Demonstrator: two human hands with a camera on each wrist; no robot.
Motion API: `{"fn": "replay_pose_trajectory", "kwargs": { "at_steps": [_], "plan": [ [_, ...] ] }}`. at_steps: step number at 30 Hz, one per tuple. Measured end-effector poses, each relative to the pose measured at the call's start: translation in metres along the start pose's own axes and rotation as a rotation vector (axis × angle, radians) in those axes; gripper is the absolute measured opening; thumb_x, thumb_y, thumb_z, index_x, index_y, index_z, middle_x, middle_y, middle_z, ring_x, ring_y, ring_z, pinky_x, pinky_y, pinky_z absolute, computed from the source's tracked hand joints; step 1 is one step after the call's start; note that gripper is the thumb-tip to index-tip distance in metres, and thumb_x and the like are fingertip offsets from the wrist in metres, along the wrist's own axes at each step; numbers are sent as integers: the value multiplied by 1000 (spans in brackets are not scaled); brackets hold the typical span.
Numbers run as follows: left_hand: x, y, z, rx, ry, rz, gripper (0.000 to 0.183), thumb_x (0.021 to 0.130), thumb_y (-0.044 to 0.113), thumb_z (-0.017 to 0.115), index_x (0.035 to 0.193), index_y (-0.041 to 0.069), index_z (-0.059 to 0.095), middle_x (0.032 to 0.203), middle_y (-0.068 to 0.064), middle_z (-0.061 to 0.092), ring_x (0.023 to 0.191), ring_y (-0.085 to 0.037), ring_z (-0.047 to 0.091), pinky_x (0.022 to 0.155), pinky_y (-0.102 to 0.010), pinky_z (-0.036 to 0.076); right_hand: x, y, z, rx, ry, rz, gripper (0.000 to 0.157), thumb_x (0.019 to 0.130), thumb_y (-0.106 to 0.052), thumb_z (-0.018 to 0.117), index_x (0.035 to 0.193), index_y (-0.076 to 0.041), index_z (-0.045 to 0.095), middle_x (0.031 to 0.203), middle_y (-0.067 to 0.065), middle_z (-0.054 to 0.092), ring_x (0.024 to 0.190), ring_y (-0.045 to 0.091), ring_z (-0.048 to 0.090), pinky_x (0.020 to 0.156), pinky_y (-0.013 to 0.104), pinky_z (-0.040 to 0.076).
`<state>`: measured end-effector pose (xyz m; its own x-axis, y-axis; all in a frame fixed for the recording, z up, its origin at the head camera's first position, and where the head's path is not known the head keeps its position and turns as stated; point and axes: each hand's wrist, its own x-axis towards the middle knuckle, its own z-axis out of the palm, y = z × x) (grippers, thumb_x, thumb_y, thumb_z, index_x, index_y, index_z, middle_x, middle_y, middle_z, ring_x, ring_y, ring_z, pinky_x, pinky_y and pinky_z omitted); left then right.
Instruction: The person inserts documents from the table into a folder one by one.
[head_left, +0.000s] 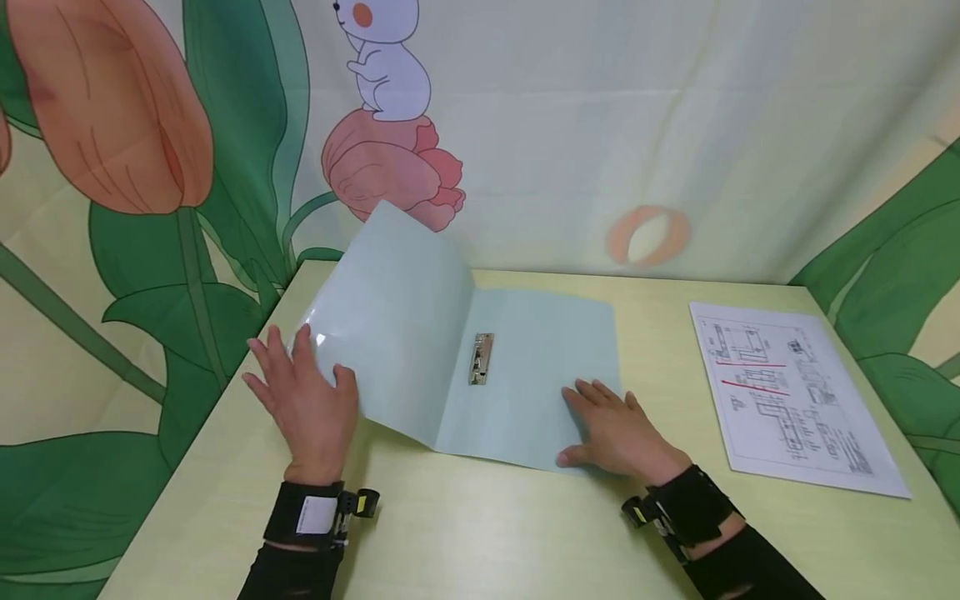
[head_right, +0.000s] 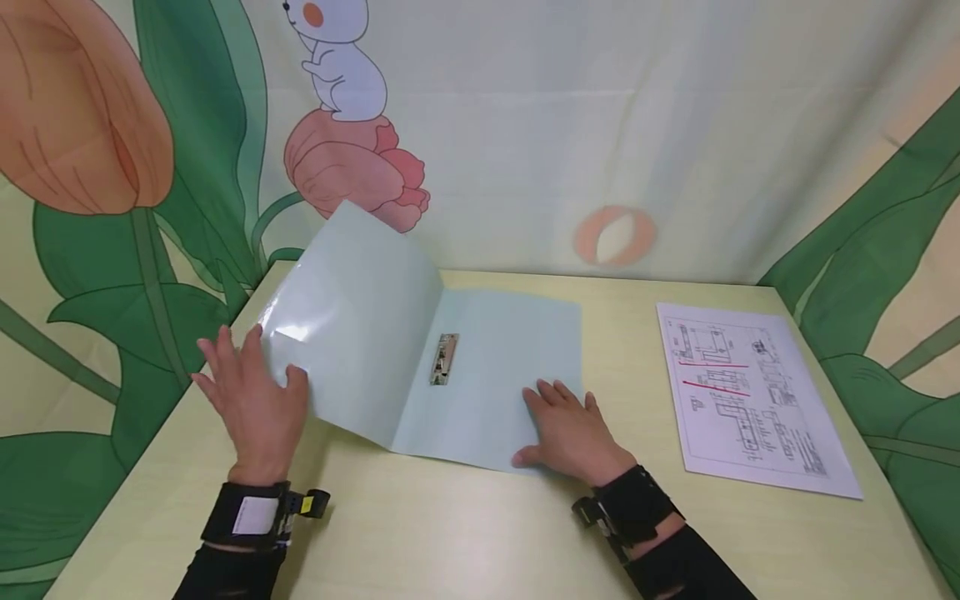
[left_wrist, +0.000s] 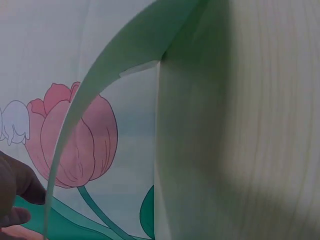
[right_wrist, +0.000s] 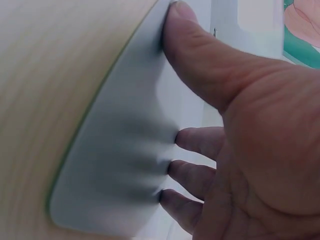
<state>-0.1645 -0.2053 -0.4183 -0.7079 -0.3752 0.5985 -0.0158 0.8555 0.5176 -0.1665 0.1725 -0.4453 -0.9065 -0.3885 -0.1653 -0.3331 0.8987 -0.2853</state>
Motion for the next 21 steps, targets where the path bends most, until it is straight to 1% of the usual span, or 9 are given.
{"fn": "replay_pose_trajectory", "kwargs": {
  "at_steps": [2, 6, 9, 11, 13, 15, 17, 19, 21],
  "plan": [
    [-2, -1, 6, 60, -119, 17, 51, 85, 12, 55, 134, 0, 49, 152, -28, 30, 145, -40, 4, 109, -72, 1, -1, 3, 0, 0, 6, -6, 98, 72, -55, 77, 147, -7, 38, 155, 19, 32, 141, 41, 24, 105, 73, 20],
    [-9, 0, 19, 115, -326, 62, 50, 86, 10, 50, 134, -2, 50, 149, -30, 36, 141, -47, 15, 107, -74, 7, -3, 6, -1, 8, 15, -14, 97, 72, -53, 78, 147, -7, 38, 154, 19, 32, 140, 42, 24, 105, 73, 20],
    [-12, 2, 29, 115, -482, 90, 51, 87, 9, 49, 137, -3, 47, 148, -29, 38, 139, -48, 21, 107, -73, 13, -4, 7, -2, 13, 14, -15, 97, 72, -52, 78, 147, -7, 38, 155, 19, 32, 140, 42, 24, 105, 73, 19],
    [-13, 5, 35, 101, -599, 91, 52, 89, 10, 48, 139, -4, 44, 149, -28, 36, 139, -48, 22, 107, -73, 16, -5, 8, -3, 20, 10, -10, 97, 72, -52, 79, 147, -7, 38, 155, 19, 32, 141, 41, 24, 106, 72, 19],
    [-14, 10, 39, 96, -716, 81, 54, 91, 13, 48, 142, -2, 41, 152, -26, 34, 140, -47, 20, 104, -75, 18, -5, 10, -4, 27, 7, -9, 98, 71, -51, 79, 148, -6, 37, 155, 19, 31, 141, 41, 24, 107, 72, 18],
    [-14, 16, 42, 116, -817, 75, 57, 93, 19, 50, 145, -1, 37, 154, -24, 31, 140, -48, 19, 100, -78, 21, -6, 13, -6, 31, 0, -12, 99, 71, -50, 80, 148, -7, 36, 155, 19, 31, 141, 41, 23, 107, 72, 17],
    [-14, 23, 43, 161, -900, 91, 62, 94, 29, 53, 147, 1, 34, 155, -23, 30, 139, -50, 21, 96, -79, 26, -7, 16, -7, 31, -7, -16, 99, 71, -50, 80, 148, -7, 36, 155, 19, 31, 141, 40, 23, 107, 72, 17],
    [-15, 30, 43, 217, -956, 141, 71, 92, 40, 60, 145, 0, 36, 150, -25, 37, 131, -52, 33, 91, -75, 37, -8, 19, -9, 30, -15, -22, 99, 70, -49, 81, 148, -6, 36, 155, 20, 32, 141, 41, 24, 106, 72, 18],
    [-14, 37, 42, 271, -985, 204, 81, 84, 50, 68, 140, -3, 43, 138, -28, 48, 117, -52, 46, 84, -67, 47, -9, 20, -12, 37, -27, -23, 99, 70, -46, 82, 148, -6, 36, 154, 20, 32, 141, 41, 24, 106, 72, 19]
  ]
}}
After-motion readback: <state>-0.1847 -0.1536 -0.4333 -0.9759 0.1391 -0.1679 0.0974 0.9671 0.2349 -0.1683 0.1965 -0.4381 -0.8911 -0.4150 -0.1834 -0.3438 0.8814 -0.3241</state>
